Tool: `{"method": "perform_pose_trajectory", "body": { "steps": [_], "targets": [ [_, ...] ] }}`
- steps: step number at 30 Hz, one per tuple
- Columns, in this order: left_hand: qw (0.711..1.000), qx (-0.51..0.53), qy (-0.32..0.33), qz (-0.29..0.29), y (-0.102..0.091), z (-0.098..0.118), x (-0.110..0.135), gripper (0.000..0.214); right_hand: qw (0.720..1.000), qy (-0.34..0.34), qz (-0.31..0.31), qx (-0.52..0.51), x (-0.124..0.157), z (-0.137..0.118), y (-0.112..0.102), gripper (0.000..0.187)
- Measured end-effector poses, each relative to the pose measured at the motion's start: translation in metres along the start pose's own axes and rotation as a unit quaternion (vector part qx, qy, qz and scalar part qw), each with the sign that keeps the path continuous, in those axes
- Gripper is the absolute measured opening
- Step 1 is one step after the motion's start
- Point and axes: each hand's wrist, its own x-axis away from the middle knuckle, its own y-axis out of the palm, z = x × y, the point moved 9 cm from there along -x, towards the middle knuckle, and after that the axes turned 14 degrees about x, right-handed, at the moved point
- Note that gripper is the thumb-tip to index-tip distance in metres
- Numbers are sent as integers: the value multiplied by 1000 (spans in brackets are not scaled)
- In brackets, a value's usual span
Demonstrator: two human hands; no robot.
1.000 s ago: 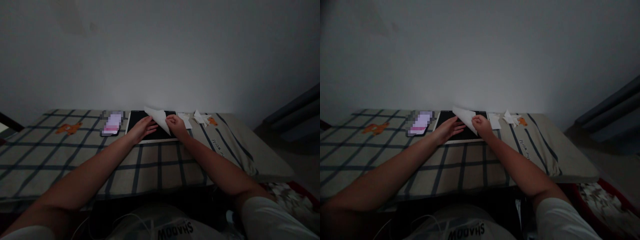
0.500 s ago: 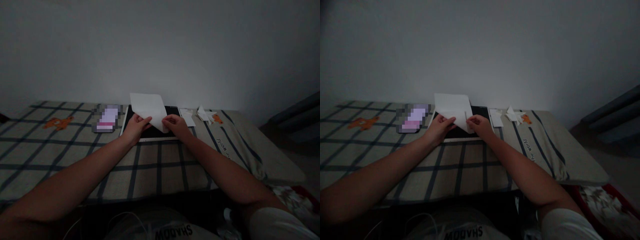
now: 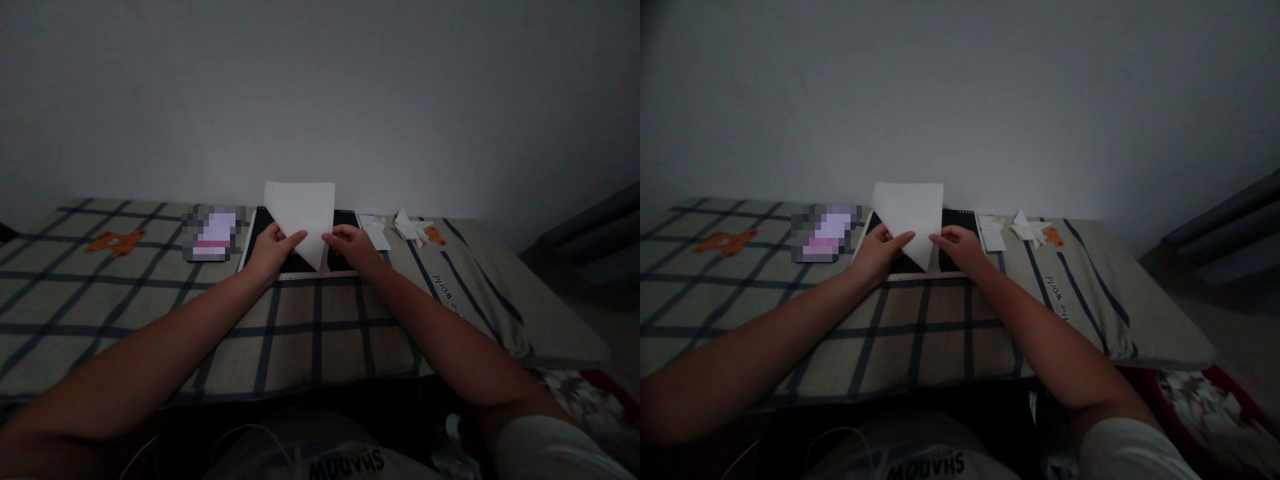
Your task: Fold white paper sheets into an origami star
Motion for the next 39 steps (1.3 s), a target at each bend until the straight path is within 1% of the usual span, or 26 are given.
{"method": "perform_pose_trajectory", "body": {
  "steps": [3,5,7,8,9,10,11,12,13,14,15,17,19,21,24,27,29,31,34,39],
  "targets": [
    [999,-26,13,-14,3,-1,-2,49,999,6,-7,30,0,3,1,36],
    [998,-59,37,-10,-1,4,-5,54,999,24,-8,35,-3,10,0,38],
    [987,-125,102,23,-10,20,-5,60,999,34,-4,38,-6,18,-4,39],
    [971,-179,155,41,-13,33,-3,60,998,34,-1,52,-8,20,-7,40],
    [945,-246,213,41,-11,47,1,58,997,34,0,71,-9,21,-10,39],
    [911,-321,259,5,-1,57,5,54,995,32,2,93,-11,22,-12,38],
    [868,-395,297,-51,13,61,11,45,993,29,0,117,-12,22,-14,37],
    [821,-460,313,-127,28,58,16,33,990,25,-5,141,-12,21,-14,35],
    [776,-509,313,-202,41,50,22,25,986,22,-12,165,-13,21,-14,34],
    [741,-540,305,-257,48,41,27,26,981,18,-21,190,-13,20,-12,32],
    [721,-558,292,-290,52,34,30,30,976,14,-29,216,-13,19,-11,31],
    [699,-576,255,-338,56,18,34,38,960,-2,-37,276,-13,18,-8,30],
    [687,-589,220,-363,55,4,35,43,939,-26,-38,340,-12,17,-5,31],
    [677,-602,198,-374,54,-5,35,46,919,-44,-35,389,-12,18,-4,33],
    [668,-615,182,-377,51,-10,34,48,902,-59,-13,428,-13,21,-9,33],
    [668,-617,173,-379,47,-10,31,49,891,-104,11,442,-13,16,-15,34],
    [674,-610,169,-381,44,-9,28,48,880,-149,-13,450,-11,14,-11,34],
    [688,-595,170,-379,40,-6,23,46,869,-179,-57,458,-9,14,-3,31],
    [708,-580,167,-366,34,0,15,45,859,-189,-93,467,-7,15,4,32],
    [735,-545,159,-372,33,6,9,42,841,-188,-109,495,-5,12,14,38]
  ]
}}
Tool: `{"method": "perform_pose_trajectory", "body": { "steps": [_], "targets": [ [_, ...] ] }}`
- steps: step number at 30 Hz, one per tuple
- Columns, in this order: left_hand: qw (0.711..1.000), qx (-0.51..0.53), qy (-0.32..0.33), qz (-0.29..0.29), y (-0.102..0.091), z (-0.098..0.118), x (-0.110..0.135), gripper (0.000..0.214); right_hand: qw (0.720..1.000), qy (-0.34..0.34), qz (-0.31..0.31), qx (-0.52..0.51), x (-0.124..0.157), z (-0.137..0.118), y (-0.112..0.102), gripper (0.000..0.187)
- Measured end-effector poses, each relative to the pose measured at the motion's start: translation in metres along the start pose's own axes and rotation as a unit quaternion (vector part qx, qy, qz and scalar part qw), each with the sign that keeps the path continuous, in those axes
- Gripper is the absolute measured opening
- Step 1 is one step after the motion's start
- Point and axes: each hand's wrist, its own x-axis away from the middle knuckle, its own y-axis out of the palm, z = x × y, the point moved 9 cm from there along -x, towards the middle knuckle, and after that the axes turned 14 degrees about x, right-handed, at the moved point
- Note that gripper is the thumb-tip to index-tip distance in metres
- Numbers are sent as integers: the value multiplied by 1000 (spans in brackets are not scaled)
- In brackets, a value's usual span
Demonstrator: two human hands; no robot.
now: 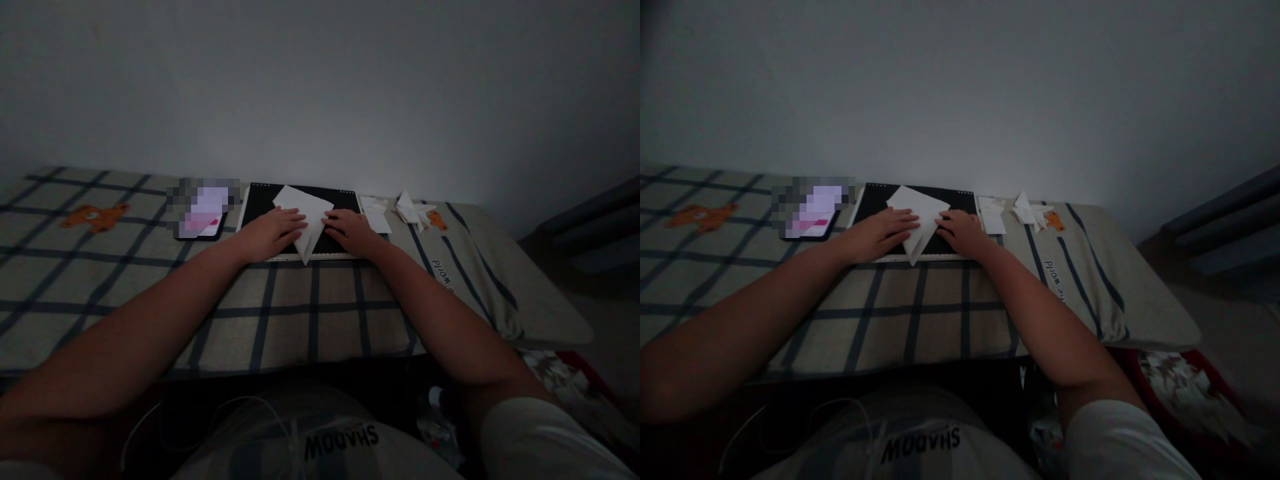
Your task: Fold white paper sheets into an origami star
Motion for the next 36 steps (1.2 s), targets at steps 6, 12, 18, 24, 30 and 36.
{"method": "perform_pose_trajectory", "body": {
  "steps": [6,12,18,24,30,36],
  "targets": [
    [999,-36,6,-29,8,4,-3,46,1000,6,-24,12,-1,-1,7,43],
    [998,-46,6,-41,12,3,-1,47,999,38,-18,-7,-2,4,6,48],
    [995,-93,40,-8,7,13,-2,48,999,47,-22,-17,-3,6,6,45],
    [996,-77,46,10,7,15,-3,49,999,49,-9,-8,-3,6,3,43],
    [996,-83,25,10,7,17,-5,49,998,59,3,-9,-2,6,0,43],
    [996,-84,-1,26,3,13,-6,47,998,51,30,-33,-3,5,-9,36]
  ]
}}
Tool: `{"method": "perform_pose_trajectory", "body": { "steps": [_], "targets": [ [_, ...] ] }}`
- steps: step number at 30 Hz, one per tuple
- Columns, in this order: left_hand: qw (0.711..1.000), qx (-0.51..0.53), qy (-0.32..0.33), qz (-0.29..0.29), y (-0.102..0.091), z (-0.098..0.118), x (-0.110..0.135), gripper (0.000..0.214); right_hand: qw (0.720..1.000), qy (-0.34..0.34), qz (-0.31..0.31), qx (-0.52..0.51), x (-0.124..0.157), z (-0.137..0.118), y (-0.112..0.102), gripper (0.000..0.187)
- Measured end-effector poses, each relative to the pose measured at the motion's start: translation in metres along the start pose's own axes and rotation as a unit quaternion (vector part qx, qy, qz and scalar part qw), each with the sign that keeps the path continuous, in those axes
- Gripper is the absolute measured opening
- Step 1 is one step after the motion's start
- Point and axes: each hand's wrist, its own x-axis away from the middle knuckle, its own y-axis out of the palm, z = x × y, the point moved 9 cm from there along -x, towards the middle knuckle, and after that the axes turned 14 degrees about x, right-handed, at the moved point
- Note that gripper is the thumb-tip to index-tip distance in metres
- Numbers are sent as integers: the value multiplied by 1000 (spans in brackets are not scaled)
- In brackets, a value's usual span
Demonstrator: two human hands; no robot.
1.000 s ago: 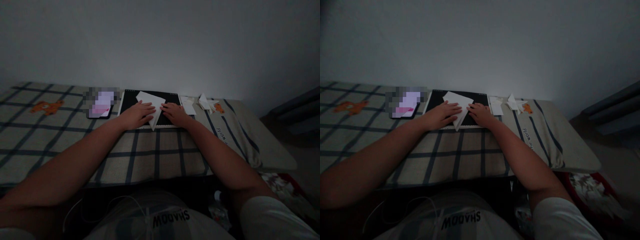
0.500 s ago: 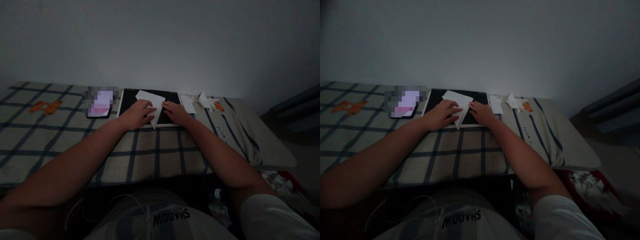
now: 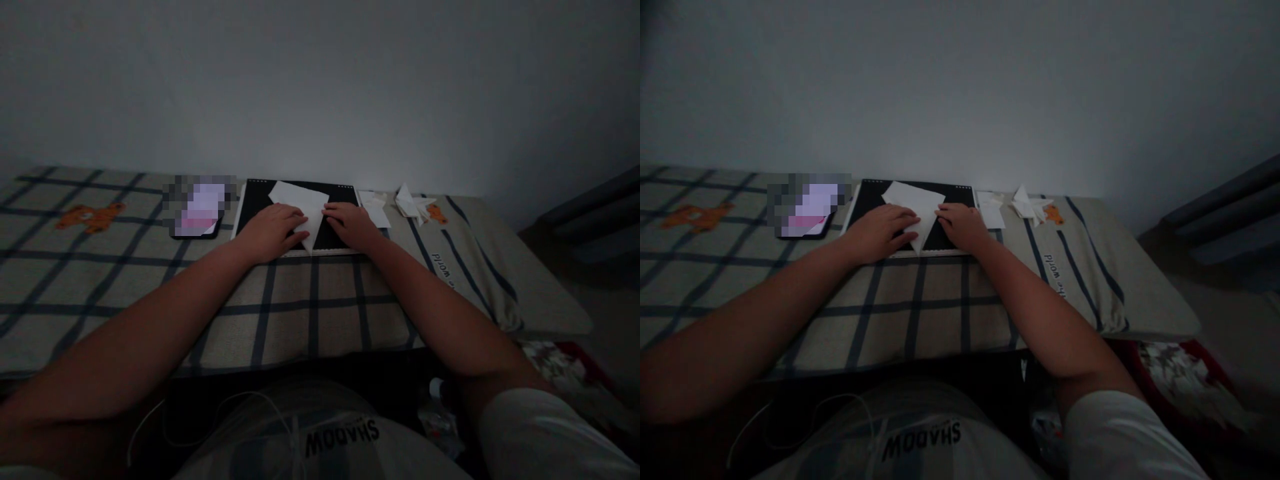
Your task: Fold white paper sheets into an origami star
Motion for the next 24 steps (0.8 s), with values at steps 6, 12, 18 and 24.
{"method": "perform_pose_trajectory", "body": {
  "steps": [6,12,18,24],
  "targets": [
    [999,-21,-19,19,-3,-5,0,48,1000,-15,-8,-7,0,-3,2,34],
    [999,-43,-11,23,-3,-1,1,50,999,-1,-23,34,1,-3,9,40],
    [1000,-20,-8,1,2,-3,1,51,998,4,-36,53,1,-3,12,41],
    [1000,-17,-12,-13,5,-5,1,51,998,12,-30,56,1,-1,12,49]
  ]
}}
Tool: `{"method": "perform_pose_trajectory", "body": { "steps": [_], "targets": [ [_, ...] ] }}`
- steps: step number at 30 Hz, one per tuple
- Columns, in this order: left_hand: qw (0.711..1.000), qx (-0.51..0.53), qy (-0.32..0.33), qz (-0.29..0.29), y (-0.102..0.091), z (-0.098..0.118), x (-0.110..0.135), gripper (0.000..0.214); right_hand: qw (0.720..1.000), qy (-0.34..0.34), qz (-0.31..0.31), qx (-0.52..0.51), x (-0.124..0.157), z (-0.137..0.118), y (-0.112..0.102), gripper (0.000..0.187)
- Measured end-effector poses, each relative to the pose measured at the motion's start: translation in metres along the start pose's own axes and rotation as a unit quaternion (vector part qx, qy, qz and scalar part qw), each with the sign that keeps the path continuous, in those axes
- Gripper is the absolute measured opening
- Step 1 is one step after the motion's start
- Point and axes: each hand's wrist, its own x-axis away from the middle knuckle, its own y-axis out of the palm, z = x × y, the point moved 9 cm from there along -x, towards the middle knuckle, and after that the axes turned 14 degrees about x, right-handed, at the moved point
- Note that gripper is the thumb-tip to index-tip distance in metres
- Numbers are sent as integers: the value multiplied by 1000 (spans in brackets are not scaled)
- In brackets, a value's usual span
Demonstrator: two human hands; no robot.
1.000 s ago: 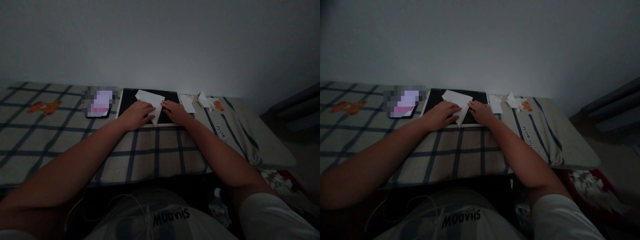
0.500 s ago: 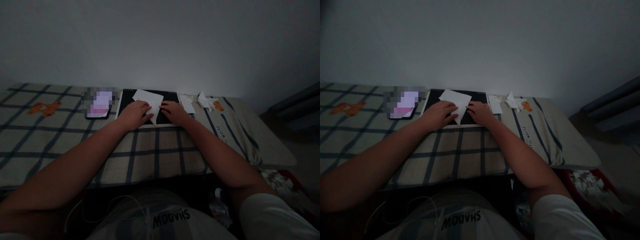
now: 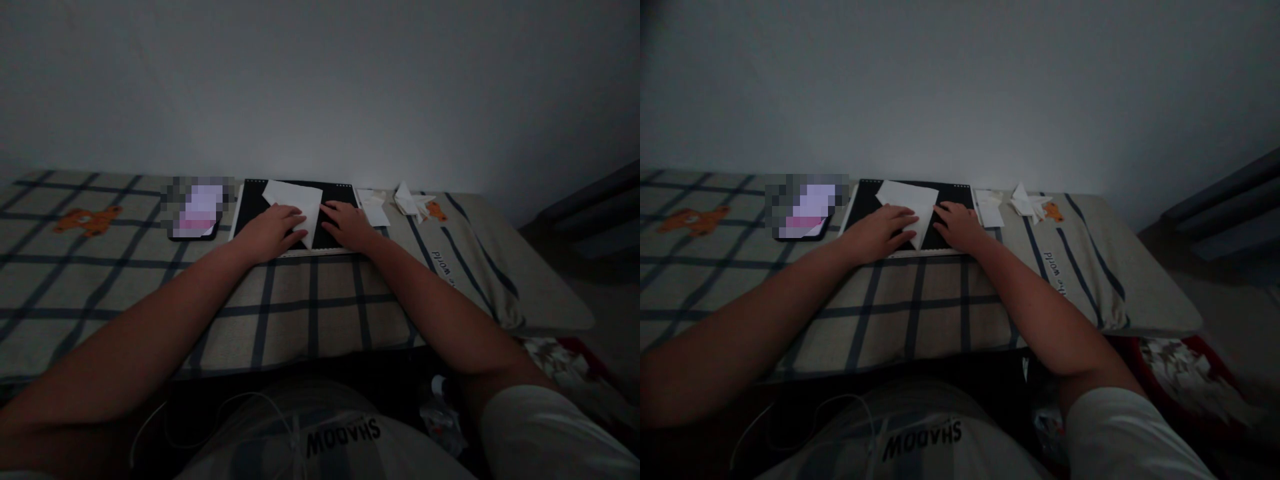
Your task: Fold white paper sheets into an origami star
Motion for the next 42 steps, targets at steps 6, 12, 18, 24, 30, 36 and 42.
{"method": "perform_pose_trajectory", "body": {
  "steps": [6,12,18,24,30,36,42],
  "targets": [
    [1000,-17,9,-14,0,7,0,52,1000,-2,-5,14,-1,-1,0,46],
    [999,-22,27,-14,2,10,-1,52,1000,-5,-4,31,0,-1,0,46],
    [999,-26,28,-18,4,11,-2,50,1000,-4,-11,27,-1,-1,1,47],
    [998,-46,25,-32,9,12,-2,52,1000,-16,-8,19,-1,0,3,47],
    [998,-55,14,-37,11,11,-3,51,999,-3,28,-45,-4,8,0,49],
    [998,-55,9,-34,9,13,-3,50,991,-50,71,-101,-6,8,-9,38],
    [998,-47,18,-32,9,13,-3,50,995,-39,33,-86,-4,3,-3,66]
  ]
}}
